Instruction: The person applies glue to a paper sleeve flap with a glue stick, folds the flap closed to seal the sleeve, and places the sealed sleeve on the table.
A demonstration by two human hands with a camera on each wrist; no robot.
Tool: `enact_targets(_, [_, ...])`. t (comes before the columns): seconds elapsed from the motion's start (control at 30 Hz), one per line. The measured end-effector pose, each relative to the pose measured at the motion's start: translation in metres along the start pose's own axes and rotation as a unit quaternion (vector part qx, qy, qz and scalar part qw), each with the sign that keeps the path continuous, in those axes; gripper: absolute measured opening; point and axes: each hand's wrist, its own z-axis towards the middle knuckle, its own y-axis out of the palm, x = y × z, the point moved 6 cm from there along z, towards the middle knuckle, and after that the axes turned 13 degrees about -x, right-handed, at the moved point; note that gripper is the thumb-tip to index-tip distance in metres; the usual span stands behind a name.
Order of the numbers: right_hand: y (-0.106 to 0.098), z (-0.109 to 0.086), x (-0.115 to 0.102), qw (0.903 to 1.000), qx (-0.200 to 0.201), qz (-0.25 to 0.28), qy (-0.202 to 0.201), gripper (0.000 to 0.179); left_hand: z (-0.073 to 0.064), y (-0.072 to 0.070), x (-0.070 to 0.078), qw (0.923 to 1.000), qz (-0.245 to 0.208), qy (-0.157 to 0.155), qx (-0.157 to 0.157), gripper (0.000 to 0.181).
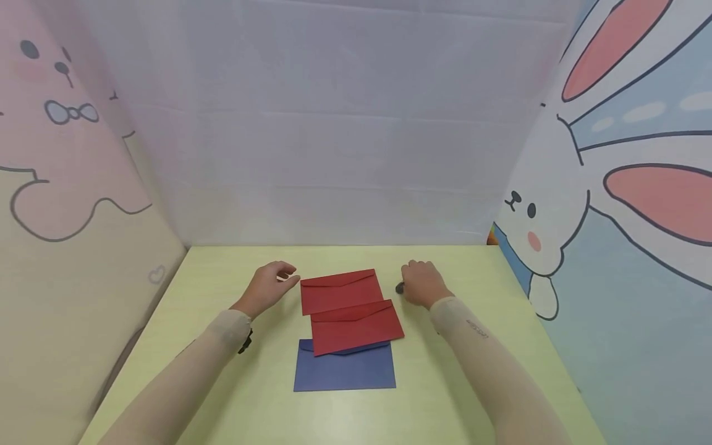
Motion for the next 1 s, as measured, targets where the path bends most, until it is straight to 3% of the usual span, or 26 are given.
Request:
enact_targets(0.1, [0.003,0.0,0.004,0.9994,0.028,0.015,0.014,0.016,0.0,0.0,-0.002,1.0,0.0,0.001,0.001,0.041])
enact_targets(0.2, [0.006,0.0,0.007,0.9958,0.037,0.071,0.045,0.023,0.0,0.001,-0.003,1.0,-0.001,0.0,-0.002,0.041])
enact_targets(0.33, [0.011,0.0,0.008,0.9805,0.059,0.169,0.081,0.031,-0.001,0.002,-0.004,1.0,0.0,-0.001,-0.002,0.04])
enact_targets(0.47, [0.016,0.001,0.007,0.9664,0.087,0.222,0.096,0.031,-0.001,0.002,-0.004,1.0,0.002,-0.001,0.001,0.04])
enact_targets(0.7, [0.028,-0.001,0.003,0.9514,0.085,0.271,0.118,0.035,-0.002,0.004,-0.004,1.0,-0.004,-0.002,-0.001,0.039])
enact_targets(1.0, [0.045,-0.006,-0.001,0.9472,0.06,0.287,0.13,0.033,-0.002,0.006,-0.009,1.0,-0.004,-0.004,-0.005,0.039])
